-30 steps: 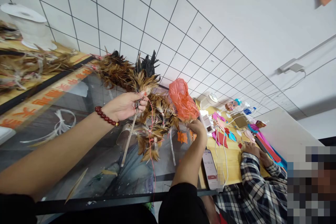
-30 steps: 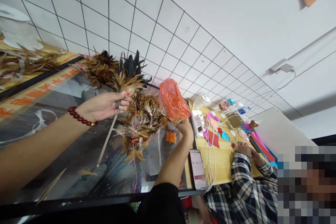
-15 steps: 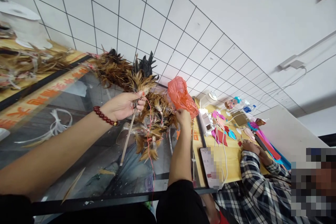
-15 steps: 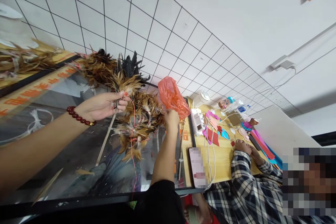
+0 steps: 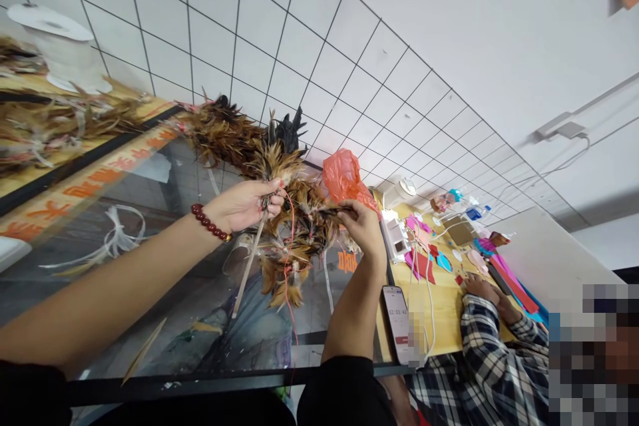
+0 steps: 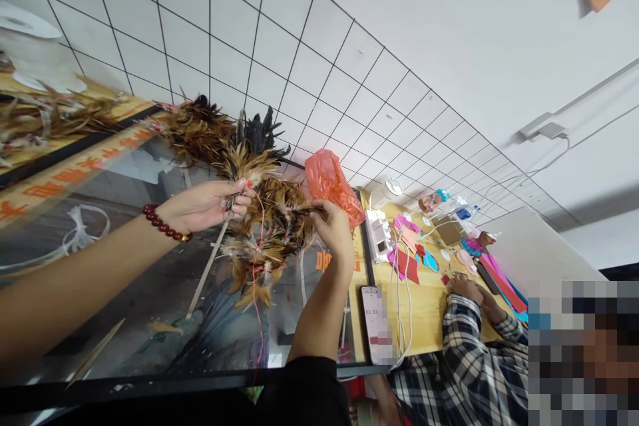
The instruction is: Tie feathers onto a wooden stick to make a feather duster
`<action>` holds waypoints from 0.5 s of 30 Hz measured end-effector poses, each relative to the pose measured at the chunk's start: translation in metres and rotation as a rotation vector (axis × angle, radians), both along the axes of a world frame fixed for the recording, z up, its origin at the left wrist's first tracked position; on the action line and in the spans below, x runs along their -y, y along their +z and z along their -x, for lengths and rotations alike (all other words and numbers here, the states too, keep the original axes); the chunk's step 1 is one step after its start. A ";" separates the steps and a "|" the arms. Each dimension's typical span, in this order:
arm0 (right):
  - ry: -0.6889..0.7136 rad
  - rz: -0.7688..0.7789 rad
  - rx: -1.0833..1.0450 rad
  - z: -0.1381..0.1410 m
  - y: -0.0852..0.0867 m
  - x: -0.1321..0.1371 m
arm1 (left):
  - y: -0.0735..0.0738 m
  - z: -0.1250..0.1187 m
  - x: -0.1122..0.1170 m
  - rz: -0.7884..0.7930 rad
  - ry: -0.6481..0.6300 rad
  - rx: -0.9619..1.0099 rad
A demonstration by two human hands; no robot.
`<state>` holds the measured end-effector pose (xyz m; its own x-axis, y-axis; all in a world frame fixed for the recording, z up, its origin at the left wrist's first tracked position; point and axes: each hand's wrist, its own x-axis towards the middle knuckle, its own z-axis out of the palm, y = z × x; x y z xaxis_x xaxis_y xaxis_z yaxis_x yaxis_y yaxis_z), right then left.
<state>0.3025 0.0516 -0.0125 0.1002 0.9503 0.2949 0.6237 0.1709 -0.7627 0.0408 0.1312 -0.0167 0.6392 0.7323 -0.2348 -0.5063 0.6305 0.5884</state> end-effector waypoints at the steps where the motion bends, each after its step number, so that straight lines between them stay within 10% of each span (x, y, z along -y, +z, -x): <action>1: 0.024 -0.046 -0.006 0.003 0.003 0.000 | -0.002 -0.002 0.000 0.009 -0.002 0.001; 15: 0.072 -0.163 -0.115 0.021 -0.007 -0.019 | -0.010 -0.006 0.000 0.004 -0.040 0.013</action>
